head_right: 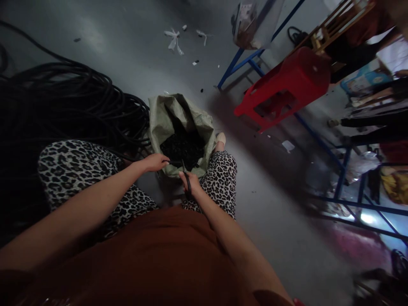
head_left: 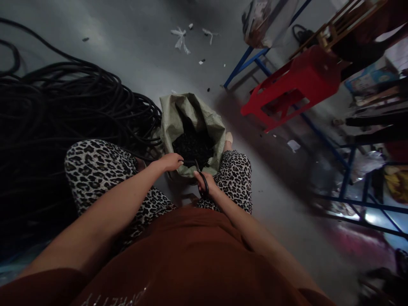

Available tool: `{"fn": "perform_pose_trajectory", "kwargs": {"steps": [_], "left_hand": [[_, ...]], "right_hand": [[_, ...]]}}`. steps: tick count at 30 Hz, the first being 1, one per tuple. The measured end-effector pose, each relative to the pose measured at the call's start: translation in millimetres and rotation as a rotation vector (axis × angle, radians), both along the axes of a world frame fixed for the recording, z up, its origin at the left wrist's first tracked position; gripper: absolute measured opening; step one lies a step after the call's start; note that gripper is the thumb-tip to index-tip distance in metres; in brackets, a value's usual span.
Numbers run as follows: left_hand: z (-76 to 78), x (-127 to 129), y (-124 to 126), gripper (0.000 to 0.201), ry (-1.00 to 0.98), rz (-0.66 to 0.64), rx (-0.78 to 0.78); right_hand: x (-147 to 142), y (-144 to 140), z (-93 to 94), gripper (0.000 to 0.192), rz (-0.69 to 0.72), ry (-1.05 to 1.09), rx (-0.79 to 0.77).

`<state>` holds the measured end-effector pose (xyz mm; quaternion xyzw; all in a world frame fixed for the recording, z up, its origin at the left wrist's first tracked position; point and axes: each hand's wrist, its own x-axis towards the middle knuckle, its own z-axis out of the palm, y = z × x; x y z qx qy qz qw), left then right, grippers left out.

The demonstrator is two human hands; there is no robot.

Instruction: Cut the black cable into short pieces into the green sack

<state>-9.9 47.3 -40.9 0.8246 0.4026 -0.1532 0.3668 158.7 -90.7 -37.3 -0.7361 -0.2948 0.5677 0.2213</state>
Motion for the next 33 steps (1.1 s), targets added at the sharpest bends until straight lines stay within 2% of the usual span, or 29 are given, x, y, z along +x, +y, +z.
{"fn": "perform_pose_trajectory", "kwargs": {"steps": [11, 18, 28, 33], "left_hand": [[1.0, 2.5, 2.2, 0.035, -0.037, 0.034, 0.024], [4.1, 4.7, -0.1, 0.034, -0.056, 0.026, 0.006], [-1.0, 4.7, -2.2, 0.035, -0.075, -0.007, -0.023], [-4.9, 4.3, -2.0, 0.036, -0.073, -0.026, -0.053]], "right_hand": [[-4.4, 2.7, 6.6, 0.045, 0.023, 0.16, -0.065], [-7.7, 6.2, 4.1, 0.042, 0.025, 0.162, -0.069], [-9.3, 9.3, 3.7, 0.041, 0.016, 0.151, -0.086], [-6.6, 8.1, -7.4, 0.043, 0.041, 0.119, -0.081]]}}
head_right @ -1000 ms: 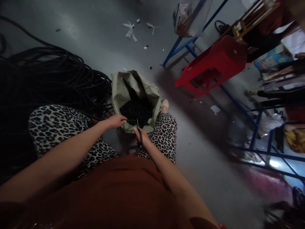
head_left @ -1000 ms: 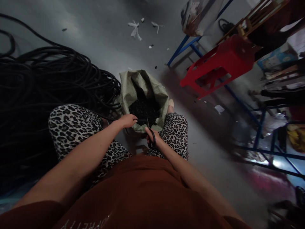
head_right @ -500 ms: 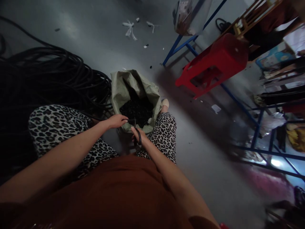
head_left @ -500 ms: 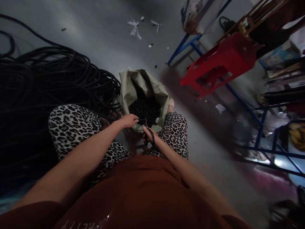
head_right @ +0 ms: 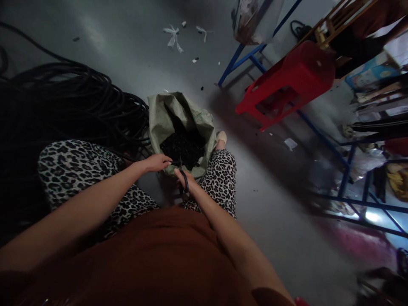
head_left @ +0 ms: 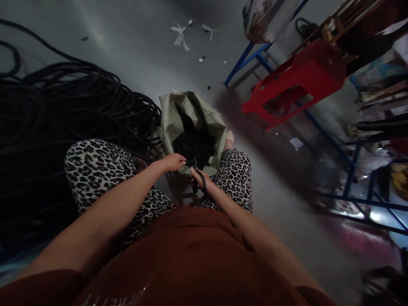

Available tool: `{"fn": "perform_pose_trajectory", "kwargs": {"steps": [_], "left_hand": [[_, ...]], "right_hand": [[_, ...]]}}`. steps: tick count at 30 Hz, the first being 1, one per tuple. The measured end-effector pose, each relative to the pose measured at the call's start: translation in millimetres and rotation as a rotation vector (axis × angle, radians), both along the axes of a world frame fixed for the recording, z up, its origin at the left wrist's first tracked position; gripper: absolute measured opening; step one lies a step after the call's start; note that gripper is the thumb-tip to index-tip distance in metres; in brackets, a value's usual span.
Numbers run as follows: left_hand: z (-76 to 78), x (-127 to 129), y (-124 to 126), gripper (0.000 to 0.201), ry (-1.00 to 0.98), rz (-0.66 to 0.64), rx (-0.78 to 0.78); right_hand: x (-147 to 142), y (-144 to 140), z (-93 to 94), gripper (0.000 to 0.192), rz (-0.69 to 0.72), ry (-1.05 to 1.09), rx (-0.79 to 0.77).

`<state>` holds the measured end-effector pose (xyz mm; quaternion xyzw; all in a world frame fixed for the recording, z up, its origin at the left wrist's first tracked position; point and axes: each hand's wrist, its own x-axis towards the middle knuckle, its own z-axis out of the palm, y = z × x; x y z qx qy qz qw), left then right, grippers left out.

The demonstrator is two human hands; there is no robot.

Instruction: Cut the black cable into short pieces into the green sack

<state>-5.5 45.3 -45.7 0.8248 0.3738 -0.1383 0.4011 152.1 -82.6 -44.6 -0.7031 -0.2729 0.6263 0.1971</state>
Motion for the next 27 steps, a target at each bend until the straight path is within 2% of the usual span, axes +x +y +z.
{"fn": "perform_pose_trajectory", "kwargs": {"steps": [6, 16, 22, 27], "left_hand": [[-1.2, -1.3, 0.3, 0.035, -0.023, 0.009, -0.051], [-4.1, -1.1, 0.7, 0.033, -0.054, -0.013, -0.057], [2.1, -0.3, 0.7, 0.033, -0.048, 0.015, -0.058], [0.1, -5.4, 3.6, 0.035, -0.018, 0.033, 0.009]], "right_hand": [[3.3, -1.0, -12.9, 0.043, 0.04, -0.018, 0.044], [-2.4, -1.2, 8.3, 0.041, 0.045, -0.083, 0.11], [-1.7, -0.4, 8.6, 0.036, 0.062, -0.178, 0.151], [1.6, -1.0, 6.7, 0.032, 0.002, -0.18, 0.099]]}}
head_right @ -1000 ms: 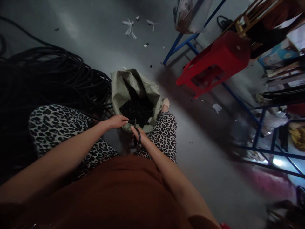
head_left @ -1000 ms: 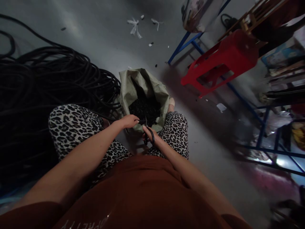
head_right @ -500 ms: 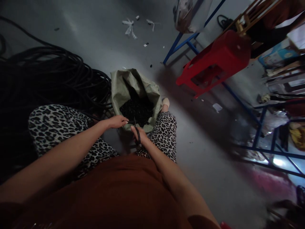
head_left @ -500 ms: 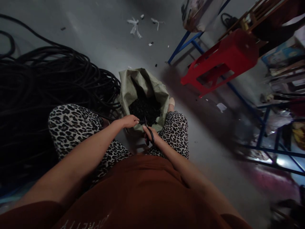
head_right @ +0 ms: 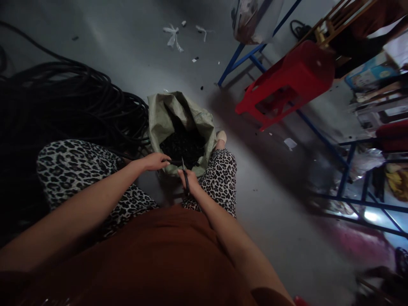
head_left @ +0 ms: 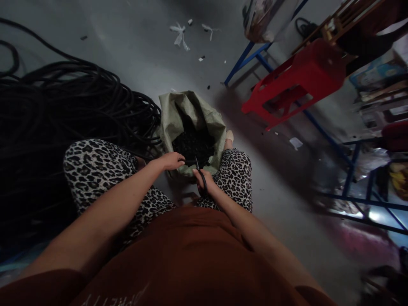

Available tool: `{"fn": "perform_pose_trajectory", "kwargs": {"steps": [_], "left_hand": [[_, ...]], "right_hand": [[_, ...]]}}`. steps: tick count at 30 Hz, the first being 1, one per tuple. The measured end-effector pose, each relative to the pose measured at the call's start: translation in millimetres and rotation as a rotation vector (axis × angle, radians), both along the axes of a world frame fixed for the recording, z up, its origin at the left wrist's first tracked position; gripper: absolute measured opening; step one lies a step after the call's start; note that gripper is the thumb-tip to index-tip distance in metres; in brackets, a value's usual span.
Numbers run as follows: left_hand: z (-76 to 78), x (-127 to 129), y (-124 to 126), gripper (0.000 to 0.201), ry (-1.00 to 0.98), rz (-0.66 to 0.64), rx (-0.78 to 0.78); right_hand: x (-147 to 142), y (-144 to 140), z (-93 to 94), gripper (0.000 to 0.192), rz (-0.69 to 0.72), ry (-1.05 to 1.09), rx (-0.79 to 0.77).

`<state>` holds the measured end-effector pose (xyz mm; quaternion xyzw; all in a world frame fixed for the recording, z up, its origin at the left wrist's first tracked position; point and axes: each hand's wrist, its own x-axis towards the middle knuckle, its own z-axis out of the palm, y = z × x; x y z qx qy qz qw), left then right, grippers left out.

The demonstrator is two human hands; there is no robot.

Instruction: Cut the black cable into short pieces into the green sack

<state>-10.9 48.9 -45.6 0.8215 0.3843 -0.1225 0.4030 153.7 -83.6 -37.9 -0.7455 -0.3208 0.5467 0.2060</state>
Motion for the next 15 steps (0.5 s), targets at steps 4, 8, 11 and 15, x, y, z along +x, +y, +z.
{"fn": "perform_pose_trajectory", "kwargs": {"steps": [4, 8, 11, 15], "left_hand": [[-0.9, -1.7, 0.9, 0.033, -0.001, -0.029, -0.005], [2.8, 0.1, 0.2, 0.033, 0.031, -0.02, 0.005], [4.6, 0.8, 0.0, 0.033, 0.072, -0.03, 0.019], [4.3, 0.3, 0.3, 0.033, 0.077, -0.034, 0.039]], "right_hand": [[3.0, -2.1, -3.3, 0.031, 0.018, -0.006, -0.003], [4.2, -3.7, -3.5, 0.033, 0.052, -0.009, 0.0], [4.8, -3.4, -1.2, 0.036, 0.068, 0.006, -0.011], [5.4, -3.5, -0.6, 0.038, 0.032, 0.017, -0.038]]}}
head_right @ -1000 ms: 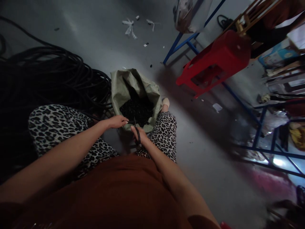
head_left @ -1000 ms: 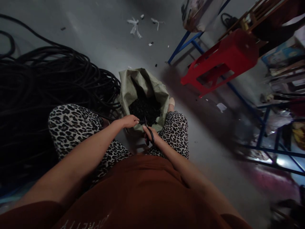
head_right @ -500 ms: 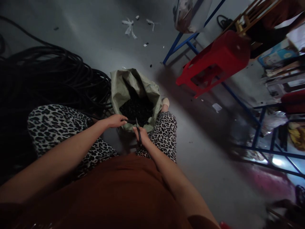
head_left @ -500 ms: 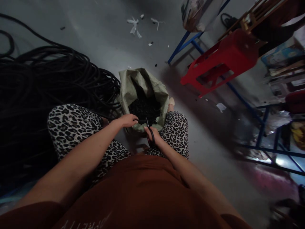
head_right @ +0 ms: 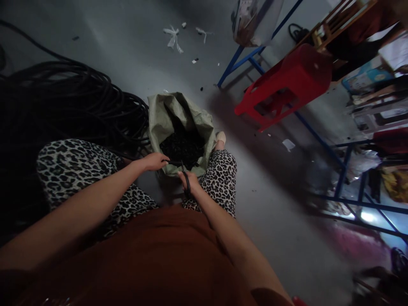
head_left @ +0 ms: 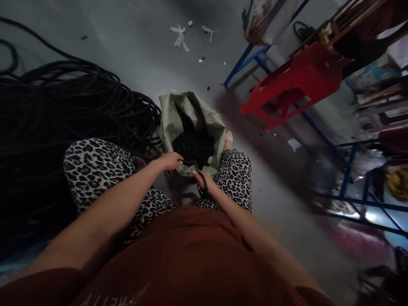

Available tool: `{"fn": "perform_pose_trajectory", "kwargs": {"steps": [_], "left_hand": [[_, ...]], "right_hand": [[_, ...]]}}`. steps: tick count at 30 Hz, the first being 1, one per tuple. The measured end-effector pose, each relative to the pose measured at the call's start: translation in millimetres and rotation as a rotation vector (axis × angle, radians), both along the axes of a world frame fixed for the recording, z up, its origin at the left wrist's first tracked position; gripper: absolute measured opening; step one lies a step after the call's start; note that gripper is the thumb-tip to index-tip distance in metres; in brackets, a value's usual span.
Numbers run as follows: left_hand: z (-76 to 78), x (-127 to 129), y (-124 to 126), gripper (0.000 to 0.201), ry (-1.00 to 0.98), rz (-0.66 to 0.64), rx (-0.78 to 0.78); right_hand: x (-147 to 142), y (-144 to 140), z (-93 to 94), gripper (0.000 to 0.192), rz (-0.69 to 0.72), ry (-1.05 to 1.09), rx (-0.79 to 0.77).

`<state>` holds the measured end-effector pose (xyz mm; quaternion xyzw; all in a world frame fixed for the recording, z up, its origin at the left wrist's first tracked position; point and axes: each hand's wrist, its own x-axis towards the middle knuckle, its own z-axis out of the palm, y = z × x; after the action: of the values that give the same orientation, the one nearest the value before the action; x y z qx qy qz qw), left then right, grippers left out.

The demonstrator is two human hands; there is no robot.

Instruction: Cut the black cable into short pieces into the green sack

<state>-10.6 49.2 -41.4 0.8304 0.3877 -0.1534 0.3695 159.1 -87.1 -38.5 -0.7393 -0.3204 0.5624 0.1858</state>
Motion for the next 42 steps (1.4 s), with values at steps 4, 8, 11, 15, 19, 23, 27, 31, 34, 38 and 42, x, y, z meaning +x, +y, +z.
{"fn": "perform_pose_trajectory", "kwargs": {"steps": [4, 8, 11, 15, 19, 23, 27, 31, 34, 38, 42], "left_hand": [[2.5, 0.2, 0.5, 0.034, -0.006, 0.022, 0.009], [5.5, 1.2, 1.2, 0.035, 0.005, 0.061, 0.011], [4.2, 1.5, 1.7, 0.035, -0.009, 0.069, 0.017], [2.1, 1.7, 2.2, 0.036, -0.027, 0.067, 0.025], [4.8, 2.6, 1.5, 0.037, -0.015, 0.069, 0.017], [7.0, 3.3, 0.1, 0.037, -0.023, 0.058, 0.001], [4.4, 3.2, -0.9, 0.036, -0.026, 0.035, -0.005], [2.0, 3.5, -1.6, 0.035, -0.028, 0.033, -0.011], [1.4, 4.0, -2.2, 0.035, -0.026, 0.034, -0.014], [-1.0, 3.8, -2.3, 0.036, -0.026, 0.028, -0.027], [-4.2, 3.2, -2.0, 0.036, -0.061, 0.028, -0.055]], "right_hand": [[-0.3, -1.0, -3.0, 0.04, -0.054, 0.034, -0.011], [-2.2, 0.4, -1.1, 0.042, -0.094, 0.1, -0.022], [-4.2, 1.7, 3.1, 0.042, -0.116, 0.152, -0.045], [-6.2, 1.7, 6.3, 0.039, -0.093, 0.194, -0.041], [-7.6, 2.6, 7.2, 0.039, -0.063, 0.2, -0.029], [-9.0, 5.1, 8.2, 0.039, -0.06, 0.194, -0.048], [-9.3, 5.8, 6.8, 0.04, -0.052, 0.185, -0.052], [-8.5, 4.4, 2.9, 0.04, -0.034, 0.174, -0.028], [-8.1, 3.9, 0.9, 0.039, -0.018, 0.17, -0.018], [-7.5, 4.5, -2.8, 0.039, -0.021, 0.152, -0.033], [-5.6, 5.0, -10.1, 0.04, 0.009, 0.12, -0.032]]}}
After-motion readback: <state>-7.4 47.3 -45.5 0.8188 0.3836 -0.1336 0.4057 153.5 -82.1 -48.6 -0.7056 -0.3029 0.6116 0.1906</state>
